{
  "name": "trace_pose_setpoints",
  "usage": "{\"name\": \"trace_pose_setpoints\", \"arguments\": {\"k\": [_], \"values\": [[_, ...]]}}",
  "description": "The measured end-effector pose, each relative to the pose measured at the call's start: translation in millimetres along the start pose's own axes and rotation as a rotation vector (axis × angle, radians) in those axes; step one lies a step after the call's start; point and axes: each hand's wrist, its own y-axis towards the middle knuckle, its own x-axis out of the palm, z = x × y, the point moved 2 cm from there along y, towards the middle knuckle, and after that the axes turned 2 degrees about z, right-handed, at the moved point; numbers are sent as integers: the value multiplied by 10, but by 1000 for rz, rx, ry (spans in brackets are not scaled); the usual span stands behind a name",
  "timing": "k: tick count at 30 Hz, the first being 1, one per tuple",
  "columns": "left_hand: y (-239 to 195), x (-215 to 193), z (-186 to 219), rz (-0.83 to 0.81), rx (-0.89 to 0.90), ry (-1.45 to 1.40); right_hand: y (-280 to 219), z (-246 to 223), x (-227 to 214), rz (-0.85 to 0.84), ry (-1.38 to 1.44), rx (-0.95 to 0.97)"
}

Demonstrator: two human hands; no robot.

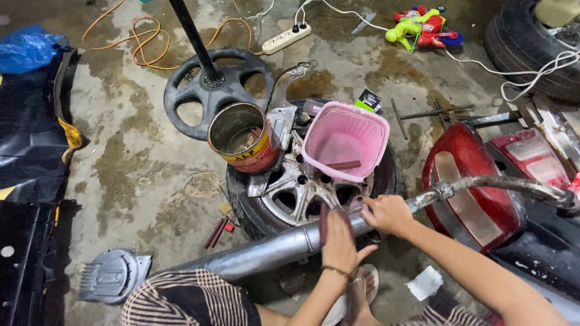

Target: The person sits on the floor and uses a sanding block to smooth the surface of a metal pipe. They hold the pipe steady with one hand while moving the sanding block back and forth along its length.

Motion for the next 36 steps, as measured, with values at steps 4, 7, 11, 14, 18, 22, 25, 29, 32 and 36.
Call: {"name": "trace_pose_setpoints", "arguments": {"k": [4, 7, 11, 14, 18, 22, 25, 29, 32, 36], "values": [[-79, -41, -96, 309, -73, -118, -19, -26, -29, 173, -27, -83], [-317, -6, -344, 159, -4, 83, 7, -16, -68, 112, -30, -31], [-794, 297, -820, 117, -179, -53, -31, -34, -68, 0, -7, 7], [-1012, 418, -1024, 222, -287, -98, -48, -42, -88, -2, 0, 10], [-883, 454, -917, 140, -256, -81, -41, -28, -80, 64, 5, -29], [-559, -49, -708, -177, -137, 16, -23, -24, -75, 43, 18, 3], [-328, -227, -510, -57, -25, 51, 16, -3, -8, -55, -18, 43], [-27, -390, -211, -77, 108, 34, 6, -8, 46, 61, 3, 0], [72, -343, -146, 40, 106, 14, 36, -1, -21, 58, 3, -6], [-168, -380, -412, -92, 169, 22, 32, 6, -28, -67, -17, 38]]}}
